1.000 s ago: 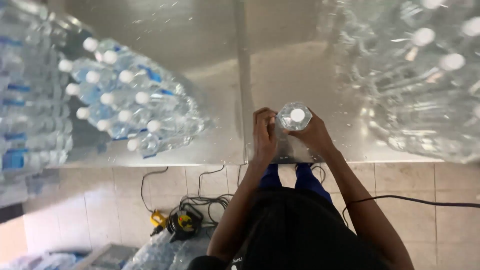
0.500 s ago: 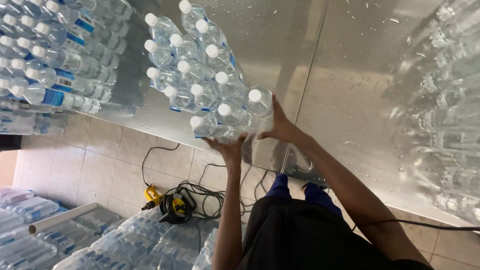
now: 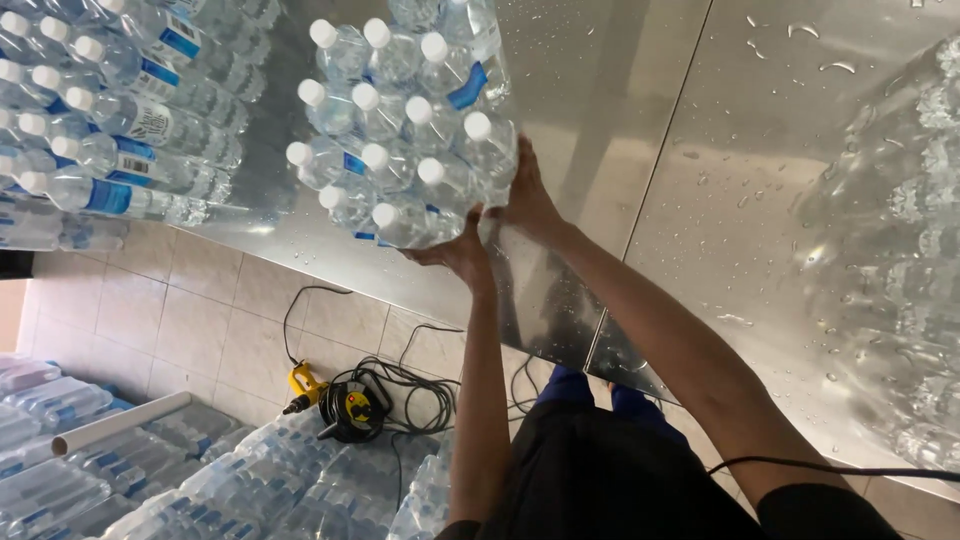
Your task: Manually applying blue labels to the caps of plastic water bottles on a stainless steel table.
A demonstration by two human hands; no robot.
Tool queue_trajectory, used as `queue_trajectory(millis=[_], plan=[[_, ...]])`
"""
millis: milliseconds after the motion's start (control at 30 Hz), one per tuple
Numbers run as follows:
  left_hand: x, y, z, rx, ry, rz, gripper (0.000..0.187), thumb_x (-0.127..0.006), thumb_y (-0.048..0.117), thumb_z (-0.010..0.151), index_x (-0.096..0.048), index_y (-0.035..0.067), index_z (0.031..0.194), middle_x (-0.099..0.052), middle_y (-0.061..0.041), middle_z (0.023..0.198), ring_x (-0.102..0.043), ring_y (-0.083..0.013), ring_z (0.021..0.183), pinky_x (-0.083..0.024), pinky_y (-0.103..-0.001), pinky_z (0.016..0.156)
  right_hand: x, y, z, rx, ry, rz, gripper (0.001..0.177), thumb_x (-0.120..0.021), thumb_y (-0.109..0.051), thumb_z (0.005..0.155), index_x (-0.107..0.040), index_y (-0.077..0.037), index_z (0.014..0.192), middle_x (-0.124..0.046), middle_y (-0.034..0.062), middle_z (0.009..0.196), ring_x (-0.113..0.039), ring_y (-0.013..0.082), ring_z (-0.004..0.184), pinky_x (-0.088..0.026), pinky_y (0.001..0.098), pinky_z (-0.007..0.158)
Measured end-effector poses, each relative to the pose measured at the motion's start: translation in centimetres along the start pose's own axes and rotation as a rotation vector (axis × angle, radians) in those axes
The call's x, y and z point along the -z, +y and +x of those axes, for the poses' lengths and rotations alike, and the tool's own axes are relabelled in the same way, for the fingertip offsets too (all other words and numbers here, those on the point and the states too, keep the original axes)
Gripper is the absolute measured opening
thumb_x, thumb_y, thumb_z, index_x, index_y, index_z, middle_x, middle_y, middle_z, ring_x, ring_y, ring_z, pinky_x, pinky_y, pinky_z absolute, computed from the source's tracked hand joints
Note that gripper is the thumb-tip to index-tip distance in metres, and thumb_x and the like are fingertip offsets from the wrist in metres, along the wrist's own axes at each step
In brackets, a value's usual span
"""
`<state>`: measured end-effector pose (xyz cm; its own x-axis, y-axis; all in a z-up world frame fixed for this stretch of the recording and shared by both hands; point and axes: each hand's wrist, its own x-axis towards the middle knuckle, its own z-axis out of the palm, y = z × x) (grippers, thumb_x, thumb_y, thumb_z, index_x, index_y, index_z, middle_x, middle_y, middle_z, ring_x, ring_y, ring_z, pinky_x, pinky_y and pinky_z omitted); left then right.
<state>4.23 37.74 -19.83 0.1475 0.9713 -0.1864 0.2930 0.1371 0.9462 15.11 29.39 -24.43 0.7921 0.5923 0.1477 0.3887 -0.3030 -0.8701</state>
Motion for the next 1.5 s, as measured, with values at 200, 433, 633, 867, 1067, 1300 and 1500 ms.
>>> queue_trajectory(millis=[200, 433, 633, 867, 1067, 1300, 1500], plan=[[-3.1, 2.3, 4.3, -0.061, 0.015, 0.286, 0.156, -0.094, 0.068, 0.082, 0.007, -0.014, 0.169, 0.004, -0.055, 0.169, 0.001, -0.0595, 0.165, 0.004, -0.061, 0.138, 2.1, 5.3, 0.9, -0.197, -0.256, -0.084, 0.135, -0.078, -0.072, 0.093, 0.008, -0.011, 0.179, 0.007, 0.0342, 0.181, 0.006, 0.0568, 0.165, -0.005, 0.0642, 0.136], [6.6, -1.0, -4.2, -0.206, -0.377, -0.051, 0.137, -0.1, 0.037, 0.091, 0.008, 0.026, 0.175, 0.014, -0.014, 0.182, -0.013, -0.0526, 0.169, -0.041, -0.07, 0.129, 29.5, 4.9, -17.8, -0.06, 0.442, -0.466, 0.077, -0.067, -0.034, 0.113, -0.028, -0.008, 0.174, -0.012, 0.0229, 0.18, -0.018, 0.0502, 0.164, -0.031, 0.0688, 0.131], [8.5, 0.0, -15.5, 0.194, -0.485, 0.138, 0.124, -0.087, 0.017, 0.084, -0.003, 0.019, 0.174, -0.007, -0.017, 0.179, -0.033, -0.0432, 0.16, -0.044, -0.059, 0.126, 49.0, 3.1, -21.4, -0.365, 0.842, -0.912, 0.092, -0.089, -0.007, 0.109, -0.022, -0.004, 0.173, -0.016, 0.0296, 0.175, -0.018, 0.0553, 0.162, -0.036, 0.0768, 0.127], [4.2, 10.9, -24.8, 0.053, -0.844, 0.125, 0.099, -0.074, 0.016, 0.089, -0.018, 0.016, 0.17, -0.019, -0.012, 0.176, -0.059, -0.0309, 0.14, -0.063, -0.053, 0.093, 43.3, 6.4, -20.2, -0.3, 0.797, -0.841, 0.078, -0.07, 0.008, 0.082, -0.046, -0.003, 0.156, -0.046, 0.0302, 0.147, -0.049, 0.044, 0.133, -0.049, 0.0543, 0.112], [2.6, 10.5, -27.8, -0.036, -0.967, 0.14, 0.087, -0.074, 0.018, 0.092, -0.027, 0.015, 0.166, -0.033, -0.011, 0.17, -0.065, -0.0315, 0.132, -0.057, -0.052, 0.097, 38.0, 1.2, -24.4, -0.228, 0.554, -0.851, 0.075, -0.065, 0.008, 0.087, -0.045, -0.006, 0.158, -0.053, 0.0292, 0.148, -0.052, 0.0445, 0.138, -0.048, 0.0543, 0.117], [1.2, 4.6, -34.8, 0.089, -1.11, 0.126, 0.106, -0.079, 0.03, 0.08, -0.018, 0.022, 0.167, -0.03, -0.014, 0.17, -0.064, -0.0384, 0.129, -0.058, -0.055, 0.102, 37.6, -7.9, -32.0, -0.133, 0.128, -0.487, 0.081, -0.075, -0.003, 0.093, -0.032, -0.005, 0.161, -0.045, 0.0323, 0.152, -0.056, 0.042, 0.129, -0.056, 0.051, 0.105], [-0.9, 0.5, -37.2, -0.143, -1.028, -0.219, 0.099, -0.077, 0.027, 0.079, -0.025, 0.013, 0.162, -0.03, -0.016, 0.159, -0.066, -0.0435, 0.119, -0.065, -0.055, 0.085, 46.1, -17.3, -36.3, -0.453, 0.054, -0.125, 0.108, -0.04, -0.083, 0.089, -0.02, -0.018, 0.173, -0.017, 0.019, 0.182, -0.033, 0.0434, 0.159, -0.033, 0.0657, 0.125]])
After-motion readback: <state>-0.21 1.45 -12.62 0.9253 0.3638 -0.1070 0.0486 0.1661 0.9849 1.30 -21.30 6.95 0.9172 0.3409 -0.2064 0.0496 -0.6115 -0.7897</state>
